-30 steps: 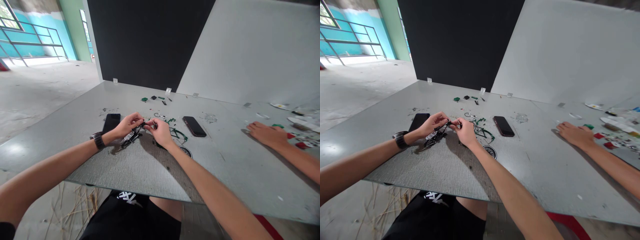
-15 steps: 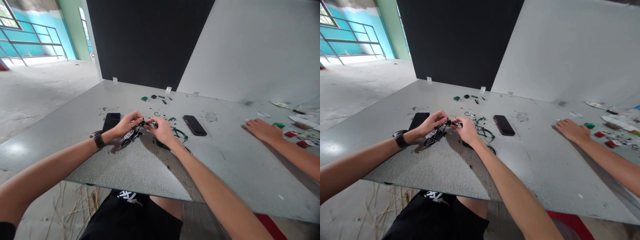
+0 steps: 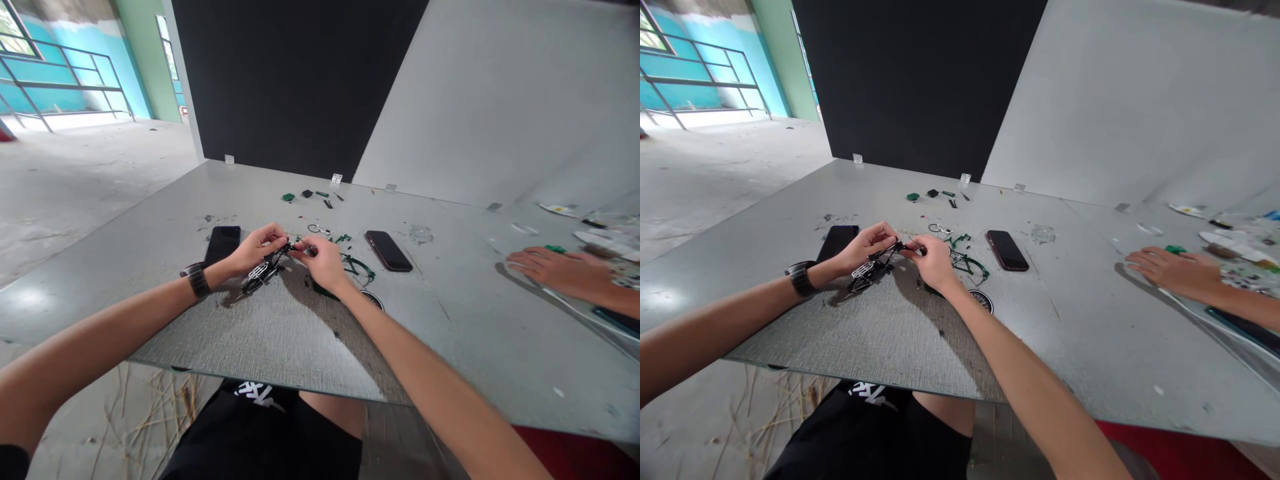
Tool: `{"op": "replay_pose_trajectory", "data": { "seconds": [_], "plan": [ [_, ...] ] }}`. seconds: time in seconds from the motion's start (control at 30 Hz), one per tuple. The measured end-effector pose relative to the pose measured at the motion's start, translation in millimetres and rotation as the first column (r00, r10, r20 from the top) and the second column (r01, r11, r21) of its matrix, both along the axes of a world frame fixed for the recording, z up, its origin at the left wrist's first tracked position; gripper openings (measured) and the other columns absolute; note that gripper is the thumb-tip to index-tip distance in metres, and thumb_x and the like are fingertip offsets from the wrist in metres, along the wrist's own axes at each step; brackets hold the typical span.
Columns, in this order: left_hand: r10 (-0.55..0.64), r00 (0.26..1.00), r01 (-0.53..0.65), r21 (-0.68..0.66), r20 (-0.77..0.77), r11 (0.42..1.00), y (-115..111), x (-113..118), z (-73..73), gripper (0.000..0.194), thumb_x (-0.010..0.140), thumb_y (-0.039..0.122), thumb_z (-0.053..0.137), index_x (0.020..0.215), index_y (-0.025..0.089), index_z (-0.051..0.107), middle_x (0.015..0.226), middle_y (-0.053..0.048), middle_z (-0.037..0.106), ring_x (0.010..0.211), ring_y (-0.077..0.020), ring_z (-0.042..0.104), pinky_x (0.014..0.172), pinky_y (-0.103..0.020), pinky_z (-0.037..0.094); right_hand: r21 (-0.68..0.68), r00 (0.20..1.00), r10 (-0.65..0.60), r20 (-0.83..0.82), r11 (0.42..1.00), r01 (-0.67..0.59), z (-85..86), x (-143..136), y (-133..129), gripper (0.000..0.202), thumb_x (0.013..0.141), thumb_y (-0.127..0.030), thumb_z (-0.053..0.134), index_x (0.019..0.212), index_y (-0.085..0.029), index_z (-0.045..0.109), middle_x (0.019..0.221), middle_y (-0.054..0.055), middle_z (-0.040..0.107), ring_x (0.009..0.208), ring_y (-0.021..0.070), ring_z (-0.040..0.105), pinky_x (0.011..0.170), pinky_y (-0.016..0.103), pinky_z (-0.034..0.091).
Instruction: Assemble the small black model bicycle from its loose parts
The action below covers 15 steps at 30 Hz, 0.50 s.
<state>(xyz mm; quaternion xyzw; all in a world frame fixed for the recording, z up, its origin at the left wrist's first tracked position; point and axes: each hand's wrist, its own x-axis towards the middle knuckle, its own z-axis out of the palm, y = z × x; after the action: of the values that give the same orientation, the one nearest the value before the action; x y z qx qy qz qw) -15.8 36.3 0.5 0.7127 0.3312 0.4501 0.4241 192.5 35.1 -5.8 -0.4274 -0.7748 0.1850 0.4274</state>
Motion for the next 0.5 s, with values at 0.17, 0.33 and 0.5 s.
{"op": "replay_pose_trajectory", "data": {
  "seconds": [0.17, 0.33, 0.5],
  "plan": [
    [-0.025, 1.0, 0.025, 0.004, 0.017, 1.0, 1.9, -0.7, -2.6, 0.024, 0.097, 0.041, 0.062, 0.091, 0.017, 0.06, 0.088, -0.002, 0.061, 0.081, -0.0138, 0.055, 0.075, -0.029, 0.042, -0.019, 1.0, 0.02, 0.015, 1.0, -0.02, 0.8, 0.9, 2.8, 0.03, 0.086, -0.048, 0.074, 0.08, -0.019, 0.073, 0.08, 0.004, 0.074, 0.071, 0.0179, 0.061, 0.068, 0.031, 0.042],
    [-0.023, 0.999, 0.023, 0.017, 0.023, 1.0, 2.7, 0.6, -4.8, 0.024, 0.097, 0.041, 0.062, 0.093, 0.017, 0.061, 0.09, -0.003, 0.061, 0.081, -0.0137, 0.054, 0.076, -0.029, 0.042, -0.059, 0.993, 0.072, 0.093, 0.996, -0.067, 17.3, 6.1, 3.6, 0.034, 0.084, -0.053, 0.074, 0.086, -0.02, 0.072, 0.086, 0.005, 0.074, 0.075, 0.0185, 0.062, 0.068, 0.03, 0.042],
    [-0.027, 0.999, 0.026, 0.037, 0.026, 0.999, 4.3, 2.8, -8.1, 0.025, 0.098, 0.042, 0.06, 0.094, 0.017, 0.061, 0.09, -0.002, 0.061, 0.083, -0.0138, 0.055, 0.078, -0.029, 0.042, -0.016, 0.989, 0.046, 0.14, 0.999, -0.044, 38.5, 19.1, 3.7, 0.035, 0.104, -0.05, 0.045, 0.1, -0.021, 0.065, 0.082, 0.002, 0.068, 0.065, 0.0148, 0.055, 0.066, 0.028, 0.039]
  ]
}}
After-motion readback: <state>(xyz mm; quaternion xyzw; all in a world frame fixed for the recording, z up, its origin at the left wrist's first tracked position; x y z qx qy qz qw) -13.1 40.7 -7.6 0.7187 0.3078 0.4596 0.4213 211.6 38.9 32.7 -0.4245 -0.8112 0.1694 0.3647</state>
